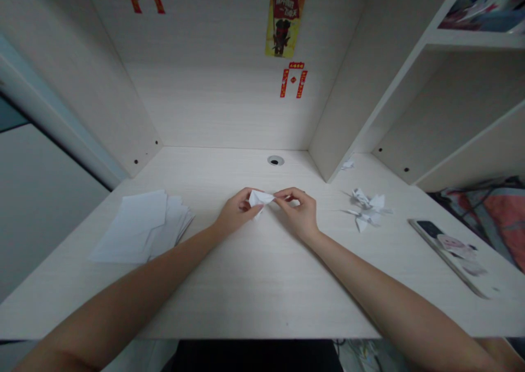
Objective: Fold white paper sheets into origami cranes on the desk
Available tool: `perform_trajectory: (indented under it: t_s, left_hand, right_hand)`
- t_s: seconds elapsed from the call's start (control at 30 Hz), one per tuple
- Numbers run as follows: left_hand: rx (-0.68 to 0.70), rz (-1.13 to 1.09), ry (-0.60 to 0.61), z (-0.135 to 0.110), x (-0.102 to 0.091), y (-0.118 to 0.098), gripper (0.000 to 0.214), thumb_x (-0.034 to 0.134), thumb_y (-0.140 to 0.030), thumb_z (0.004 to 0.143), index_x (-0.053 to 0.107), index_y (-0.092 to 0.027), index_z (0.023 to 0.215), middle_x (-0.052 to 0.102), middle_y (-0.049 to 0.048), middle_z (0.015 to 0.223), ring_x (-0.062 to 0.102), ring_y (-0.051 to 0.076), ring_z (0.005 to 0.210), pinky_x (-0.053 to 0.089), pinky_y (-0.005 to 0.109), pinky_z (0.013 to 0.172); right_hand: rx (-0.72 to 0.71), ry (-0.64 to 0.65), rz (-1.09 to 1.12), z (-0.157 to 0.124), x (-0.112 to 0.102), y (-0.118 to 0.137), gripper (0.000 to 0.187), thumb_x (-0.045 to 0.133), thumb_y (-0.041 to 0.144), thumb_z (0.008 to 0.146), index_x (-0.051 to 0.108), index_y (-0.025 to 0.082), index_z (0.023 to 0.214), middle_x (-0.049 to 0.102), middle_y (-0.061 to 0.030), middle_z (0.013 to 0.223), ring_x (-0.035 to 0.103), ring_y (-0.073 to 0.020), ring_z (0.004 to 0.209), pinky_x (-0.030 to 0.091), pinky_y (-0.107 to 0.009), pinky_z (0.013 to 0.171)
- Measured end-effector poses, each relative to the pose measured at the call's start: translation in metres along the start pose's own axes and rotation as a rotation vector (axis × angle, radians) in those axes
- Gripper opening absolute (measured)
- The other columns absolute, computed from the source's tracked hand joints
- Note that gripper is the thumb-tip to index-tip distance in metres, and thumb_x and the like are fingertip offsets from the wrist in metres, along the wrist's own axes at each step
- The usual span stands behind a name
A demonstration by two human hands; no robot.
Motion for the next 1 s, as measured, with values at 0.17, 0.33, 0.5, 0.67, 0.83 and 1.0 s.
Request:
perform_trajectory:
  t_s: [0.17,0.33,0.5,0.67,0.83,1.0]
  left_hand:
    - [-0.011,-0.031,0.009,0.0,0.0,0.0,0.035,0.063,-0.035,0.073,0.058,-0.016,0.102,0.063,0.0029,0.08,0.061,0.014,0.07,0.046,0.021,0.06]
    - [-0.024,-0.086,0.028,0.002,0.001,0.005,0.042,0.061,-0.035,0.075,0.054,-0.016,0.113,0.064,0.0053,0.092,0.062,0.014,0.076,0.049,0.023,0.067]
    - [-0.02,-0.157,0.007,0.004,0.0,0.011,0.034,0.063,-0.034,0.074,0.056,-0.014,0.101,0.061,0.0022,0.084,0.06,0.012,0.073,0.052,0.025,0.069]
    - [-0.038,-0.222,-0.022,0.004,-0.001,0.01,0.028,0.064,-0.032,0.072,0.055,-0.014,0.092,0.056,-0.0002,0.079,0.057,0.011,0.071,0.054,0.028,0.072]
    - [-0.063,-0.209,-0.034,0.004,-0.003,0.008,0.027,0.064,-0.031,0.072,0.053,-0.013,0.089,0.056,0.0001,0.078,0.06,0.012,0.071,0.053,0.025,0.067]
    - [-0.057,-0.171,-0.047,0.004,-0.006,0.012,0.029,0.061,-0.035,0.075,0.055,-0.012,0.092,0.061,0.0043,0.084,0.063,0.014,0.071,0.051,0.024,0.065]
  right_hand:
    - [0.016,-0.004,-0.008,0.0,-0.001,-0.002,0.007,0.064,0.028,0.072,0.067,0.022,0.07,0.068,-0.0007,0.07,0.06,-0.0172,0.067,0.045,-0.031,0.064]
    - [0.025,0.045,0.054,-0.001,0.003,-0.001,0.011,0.062,0.029,0.075,0.07,0.022,0.078,0.071,-0.0017,0.077,0.062,-0.0172,0.07,0.048,-0.03,0.068]
    - [0.063,0.057,0.096,-0.003,0.006,-0.003,0.018,0.059,0.031,0.078,0.072,0.022,0.088,0.072,-0.0033,0.091,0.065,-0.0177,0.078,0.05,-0.031,0.075]
    - [0.136,0.054,0.146,-0.002,0.007,-0.011,0.018,0.062,0.03,0.076,0.072,0.021,0.088,0.072,-0.0044,0.091,0.065,-0.0181,0.078,0.05,-0.031,0.074]
    - [0.154,0.032,0.147,0.0,0.006,-0.014,0.015,0.064,0.03,0.074,0.071,0.019,0.08,0.072,-0.0053,0.083,0.064,-0.0182,0.075,0.049,-0.03,0.07]
    - [0.111,0.081,0.191,-0.001,0.009,-0.012,0.021,0.055,0.028,0.081,0.067,0.02,0.097,0.07,-0.0055,0.09,0.064,-0.0167,0.076,0.049,-0.031,0.073]
Point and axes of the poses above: each hand's wrist, its own z-axis towards the middle knuckle, its own x-axis out of the palm, y = z × x, the point moved 7 cm from there along z, towards the middle knuckle
